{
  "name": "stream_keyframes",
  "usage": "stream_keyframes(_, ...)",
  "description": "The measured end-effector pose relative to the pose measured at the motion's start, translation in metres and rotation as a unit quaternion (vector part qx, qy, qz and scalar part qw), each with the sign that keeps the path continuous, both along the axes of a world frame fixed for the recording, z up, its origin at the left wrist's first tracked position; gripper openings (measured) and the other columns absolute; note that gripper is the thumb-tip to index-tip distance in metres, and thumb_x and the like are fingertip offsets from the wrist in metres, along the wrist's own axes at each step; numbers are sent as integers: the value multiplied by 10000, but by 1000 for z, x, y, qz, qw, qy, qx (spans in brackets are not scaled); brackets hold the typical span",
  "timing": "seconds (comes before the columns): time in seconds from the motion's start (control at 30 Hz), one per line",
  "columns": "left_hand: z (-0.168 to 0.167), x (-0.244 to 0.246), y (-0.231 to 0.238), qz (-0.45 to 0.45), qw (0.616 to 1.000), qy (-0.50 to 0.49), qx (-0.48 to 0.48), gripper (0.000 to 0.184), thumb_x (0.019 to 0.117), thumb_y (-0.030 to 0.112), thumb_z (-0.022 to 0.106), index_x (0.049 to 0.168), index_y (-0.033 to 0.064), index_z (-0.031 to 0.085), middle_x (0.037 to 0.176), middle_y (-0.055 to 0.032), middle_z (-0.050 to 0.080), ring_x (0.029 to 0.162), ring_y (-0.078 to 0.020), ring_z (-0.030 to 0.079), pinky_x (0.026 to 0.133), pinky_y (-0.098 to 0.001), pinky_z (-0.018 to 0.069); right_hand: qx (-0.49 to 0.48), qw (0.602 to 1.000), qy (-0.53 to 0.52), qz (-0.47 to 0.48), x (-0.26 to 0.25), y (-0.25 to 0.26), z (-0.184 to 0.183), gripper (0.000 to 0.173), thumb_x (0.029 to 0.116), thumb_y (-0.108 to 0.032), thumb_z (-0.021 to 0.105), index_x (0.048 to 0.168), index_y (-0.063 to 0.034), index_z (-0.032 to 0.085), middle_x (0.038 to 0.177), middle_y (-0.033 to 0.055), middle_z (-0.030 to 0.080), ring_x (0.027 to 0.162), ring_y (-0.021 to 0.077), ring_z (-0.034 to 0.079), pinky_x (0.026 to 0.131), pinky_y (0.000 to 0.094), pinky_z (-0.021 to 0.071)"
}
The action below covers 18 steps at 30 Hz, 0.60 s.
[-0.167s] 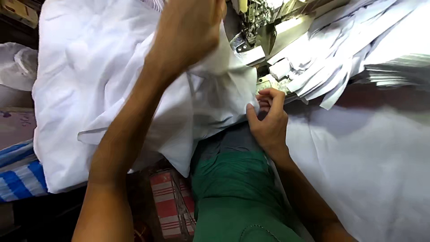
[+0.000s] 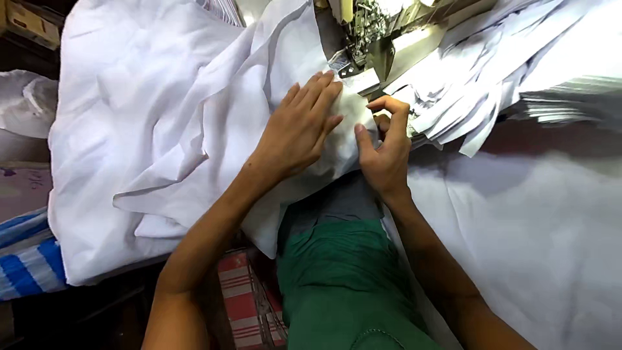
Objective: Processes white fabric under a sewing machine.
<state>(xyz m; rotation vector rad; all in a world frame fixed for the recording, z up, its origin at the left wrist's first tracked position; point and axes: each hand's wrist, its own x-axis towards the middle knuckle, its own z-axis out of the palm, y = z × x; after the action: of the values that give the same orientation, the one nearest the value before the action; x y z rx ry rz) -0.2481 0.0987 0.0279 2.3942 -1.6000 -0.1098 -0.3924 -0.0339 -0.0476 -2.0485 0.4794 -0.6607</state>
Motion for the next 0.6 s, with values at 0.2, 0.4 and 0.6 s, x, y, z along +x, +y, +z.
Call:
stream_keyframes(0.2, -12, 23, 1, -23, 999, 44, 12, 647, 1101, 473, 205, 1643, 121, 244, 1716, -92, 189, 1585, -269, 164, 1218, -694, 102, -99, 995, 21, 10, 7, -14, 13, 425, 1072, -71, 390, 1472, -81, 532, 888, 133, 667, 546, 188, 531, 456, 356, 428)
stream_keyframes(0.4, -2, 54, -22, -52, 997, 41, 42, 651, 1101, 459, 194, 1627, 84, 276, 1697, -113, 243, 1577, -280, 196, 1203, -718, 74, -62, 998, -25, -3, 17, -26, 9, 435, 1060, -41, 388, 1464, -50, 547, 1205, 130, 702, 825, 128, 666, 689, 297, 550)
stream_keyframes(0.6, 1, 50, -28, -30, 998, 32, 43, 644, 1097, 441, 237, 1612, 61, 308, 1685, -131, 272, 1575, -281, 207, 1218, -693, 61, -53, 998, -33, 0, 22, -36, 5, 401, 1071, -74, 391, 1425, -36, 574, 1162, 125, 697, 762, 101, 627, 650, 269, 521)
